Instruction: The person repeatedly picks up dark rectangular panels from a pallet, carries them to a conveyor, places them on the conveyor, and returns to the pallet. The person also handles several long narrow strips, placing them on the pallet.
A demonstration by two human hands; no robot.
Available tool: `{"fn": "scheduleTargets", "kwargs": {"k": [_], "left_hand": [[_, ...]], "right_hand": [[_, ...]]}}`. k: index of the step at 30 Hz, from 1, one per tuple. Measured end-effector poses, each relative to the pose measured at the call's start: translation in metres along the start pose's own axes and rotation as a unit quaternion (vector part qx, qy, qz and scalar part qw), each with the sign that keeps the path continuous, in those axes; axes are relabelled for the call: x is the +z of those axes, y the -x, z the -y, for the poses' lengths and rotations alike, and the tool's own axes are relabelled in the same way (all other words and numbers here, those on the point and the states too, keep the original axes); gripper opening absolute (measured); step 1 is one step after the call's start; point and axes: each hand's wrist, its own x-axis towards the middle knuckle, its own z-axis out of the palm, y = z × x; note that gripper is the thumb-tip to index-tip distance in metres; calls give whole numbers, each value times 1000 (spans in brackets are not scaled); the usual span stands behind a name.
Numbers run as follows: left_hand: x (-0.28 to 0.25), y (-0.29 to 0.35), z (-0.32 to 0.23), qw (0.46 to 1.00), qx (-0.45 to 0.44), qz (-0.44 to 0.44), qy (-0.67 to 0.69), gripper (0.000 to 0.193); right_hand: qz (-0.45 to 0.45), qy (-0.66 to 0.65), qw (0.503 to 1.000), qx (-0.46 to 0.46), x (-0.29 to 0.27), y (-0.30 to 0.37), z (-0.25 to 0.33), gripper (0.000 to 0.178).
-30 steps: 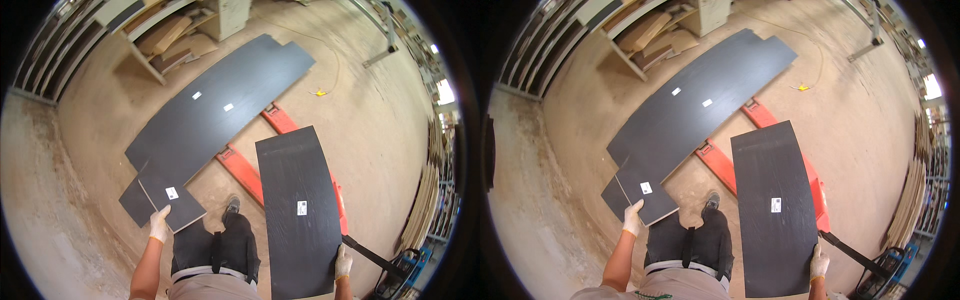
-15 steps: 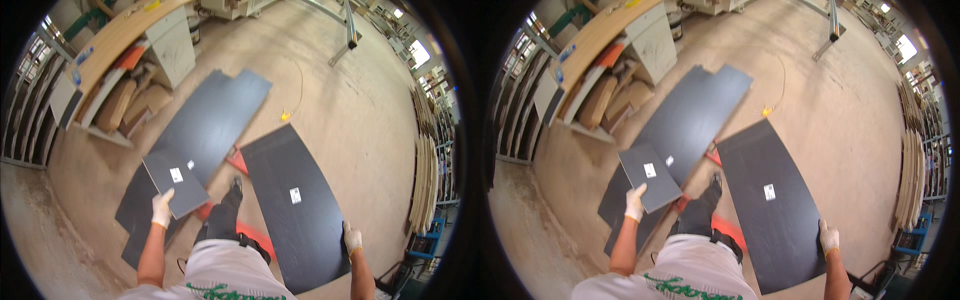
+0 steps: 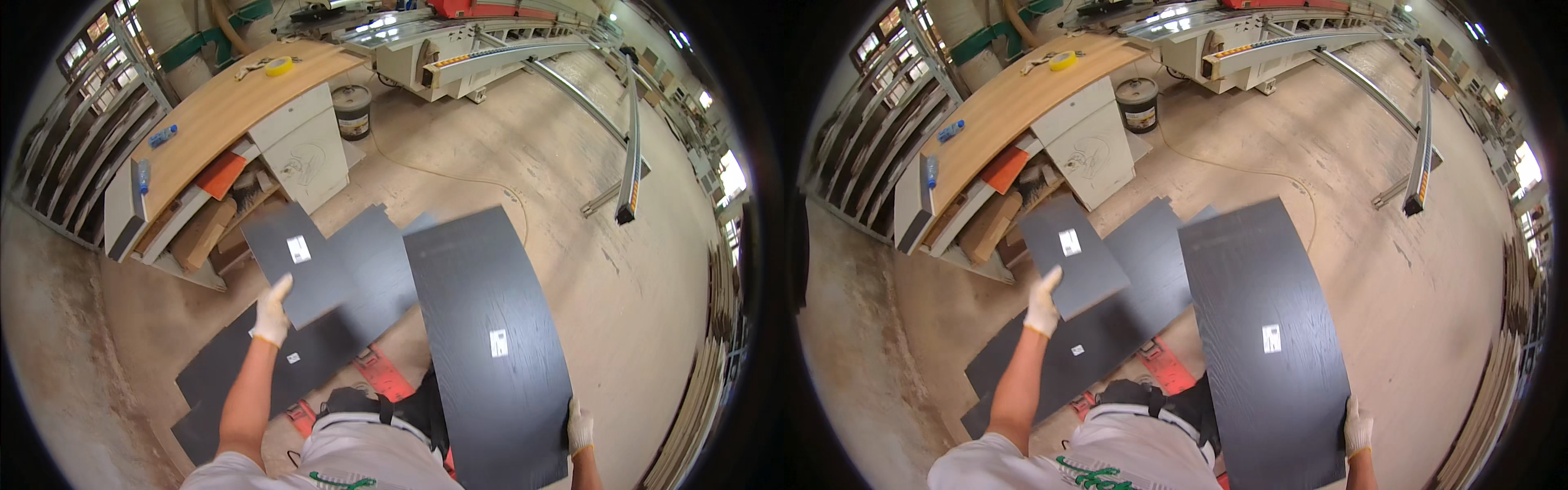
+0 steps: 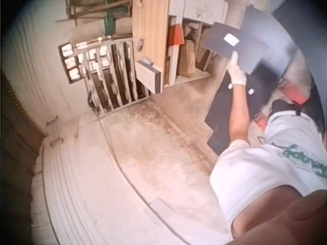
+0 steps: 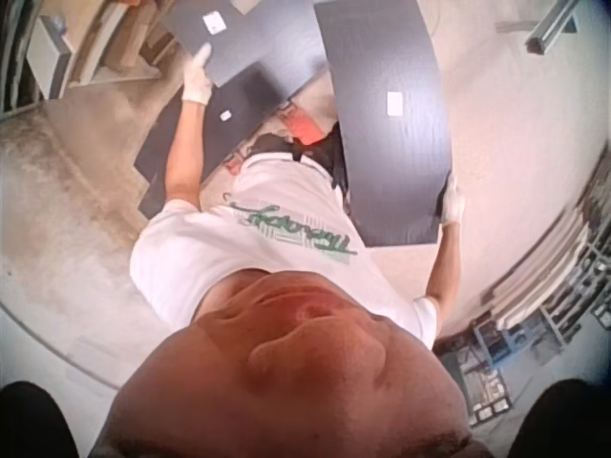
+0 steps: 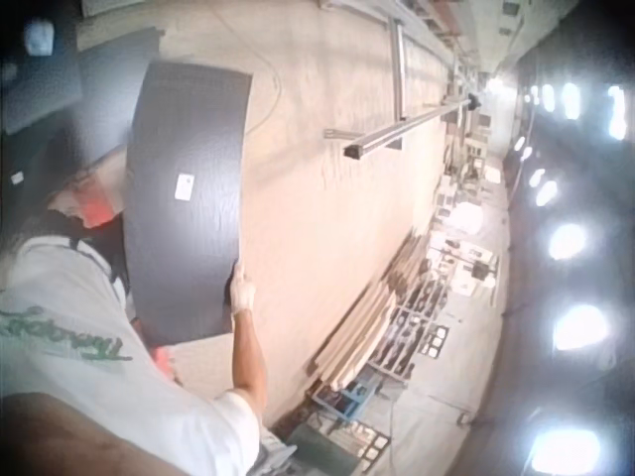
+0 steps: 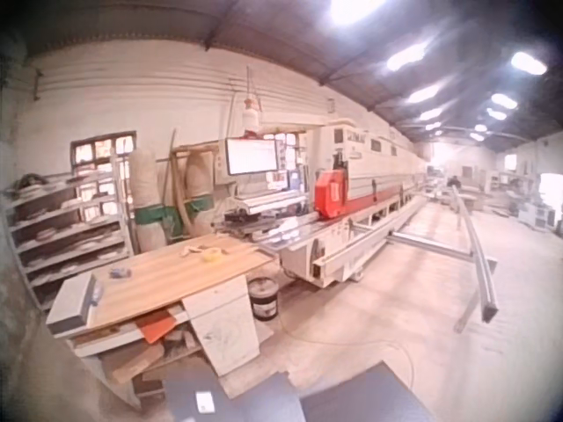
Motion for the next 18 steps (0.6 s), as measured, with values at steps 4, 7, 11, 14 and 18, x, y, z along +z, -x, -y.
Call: {"fn": "scheduleTargets", "kwargs": {"k": [4,7,11,14,18], "left_hand": [[73,-75,7,998,-12,-46,29,44],[123,-148,-11,992,30,-112,51,43],[146,-234,-49,993,52,-94,36,38],[148,-326,-69,992,66,-97,55,39],[132,-470,-74,979,97,-151,96,41]], "right_hand": [[-8,-24,996,-84,-18,-140,75,74],[35,-103,989,-102,-37,-239,140,76],[39,-79,986,-140,-49,-303,189,76],[17,-145,966,-215,-44,-331,229,74],[188,-188,960,-89,-36,-356,278,75]]}}
